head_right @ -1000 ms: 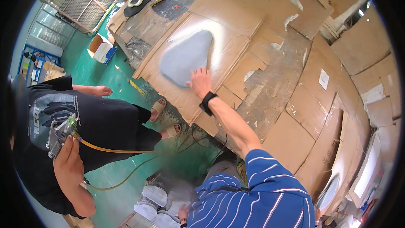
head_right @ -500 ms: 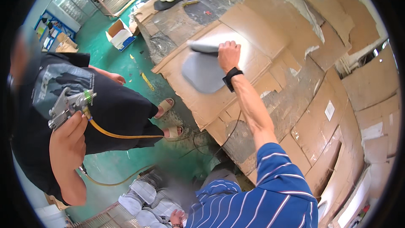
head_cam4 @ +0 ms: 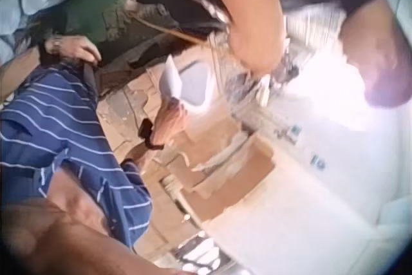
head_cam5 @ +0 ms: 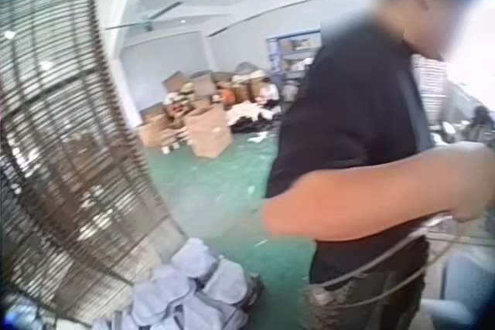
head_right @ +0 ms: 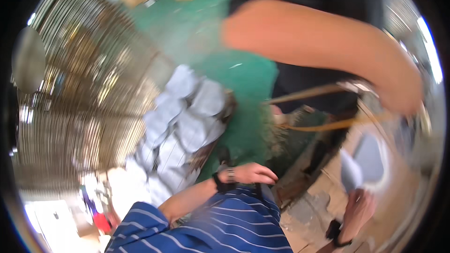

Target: The person repeatedly picks up white, curved plastic parts from a wire rack and places them onto a cardboard-covered table. The person handles the parts one at a time, moving them between the rack and the table in a continuous loop.

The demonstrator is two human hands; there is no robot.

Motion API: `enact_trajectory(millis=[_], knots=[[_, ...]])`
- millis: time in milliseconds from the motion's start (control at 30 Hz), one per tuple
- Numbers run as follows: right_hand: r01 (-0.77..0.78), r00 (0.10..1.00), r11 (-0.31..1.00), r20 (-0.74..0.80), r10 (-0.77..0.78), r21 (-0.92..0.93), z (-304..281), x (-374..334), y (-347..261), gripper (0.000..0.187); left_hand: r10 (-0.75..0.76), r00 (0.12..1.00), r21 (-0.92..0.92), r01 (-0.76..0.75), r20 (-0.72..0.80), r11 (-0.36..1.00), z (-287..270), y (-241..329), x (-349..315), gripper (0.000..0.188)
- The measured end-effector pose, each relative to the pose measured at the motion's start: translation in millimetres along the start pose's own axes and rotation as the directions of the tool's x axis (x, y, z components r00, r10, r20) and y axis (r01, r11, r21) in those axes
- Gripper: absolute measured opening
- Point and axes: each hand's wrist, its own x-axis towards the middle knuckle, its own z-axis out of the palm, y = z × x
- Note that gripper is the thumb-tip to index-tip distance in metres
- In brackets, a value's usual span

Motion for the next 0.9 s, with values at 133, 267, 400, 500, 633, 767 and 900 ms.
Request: enact_trajectory(millis=[133,267,400,500,633,767,900], knots=[[0.278,0.864,0.852,0.272,-0.423,0.443,5,-17,-158,0.022,-0.082,0.989,-0.614,0.142,0.125,0.776,25,-25,-56,0.049],[0.462,0.690,0.644,0.208,-0.693,0.610,24,-41,-285,0.024,-0.301,0.786,-0.835,-0.451,-0.539,0.316,30,-49,-112,0.043],[0.513,0.544,0.473,0.154,-0.824,0.716,53,-59,-388,0.022,-0.323,0.326,-0.458,-0.660,-0.889,0.595,3,-159,-149,0.041],[0.423,0.573,0.425,0.126,-0.810,0.800,73,-62,-445,0.042,-0.394,0.079,-0.303,-0.782,-0.916,0.545,-41,-184,-168,0.039],[0.224,0.763,0.514,0.179,-0.621,0.828,93,-62,-483,0.070,-0.321,-0.079,-0.184,-0.681,-0.944,0.709,-126,-204,-172,0.039],[0.104,0.821,0.610,0.278,-0.499,0.786,99,-45,-488,0.067,-0.343,-0.150,-0.111,-0.765,-0.927,0.634,-237,-239,-139,0.034],[0.226,0.829,0.703,0.246,-0.503,0.675,129,-44,-464,0.062,0.130,-0.244,0.131,0.012,-0.961,0.991,-313,-239,-129,0.029]])
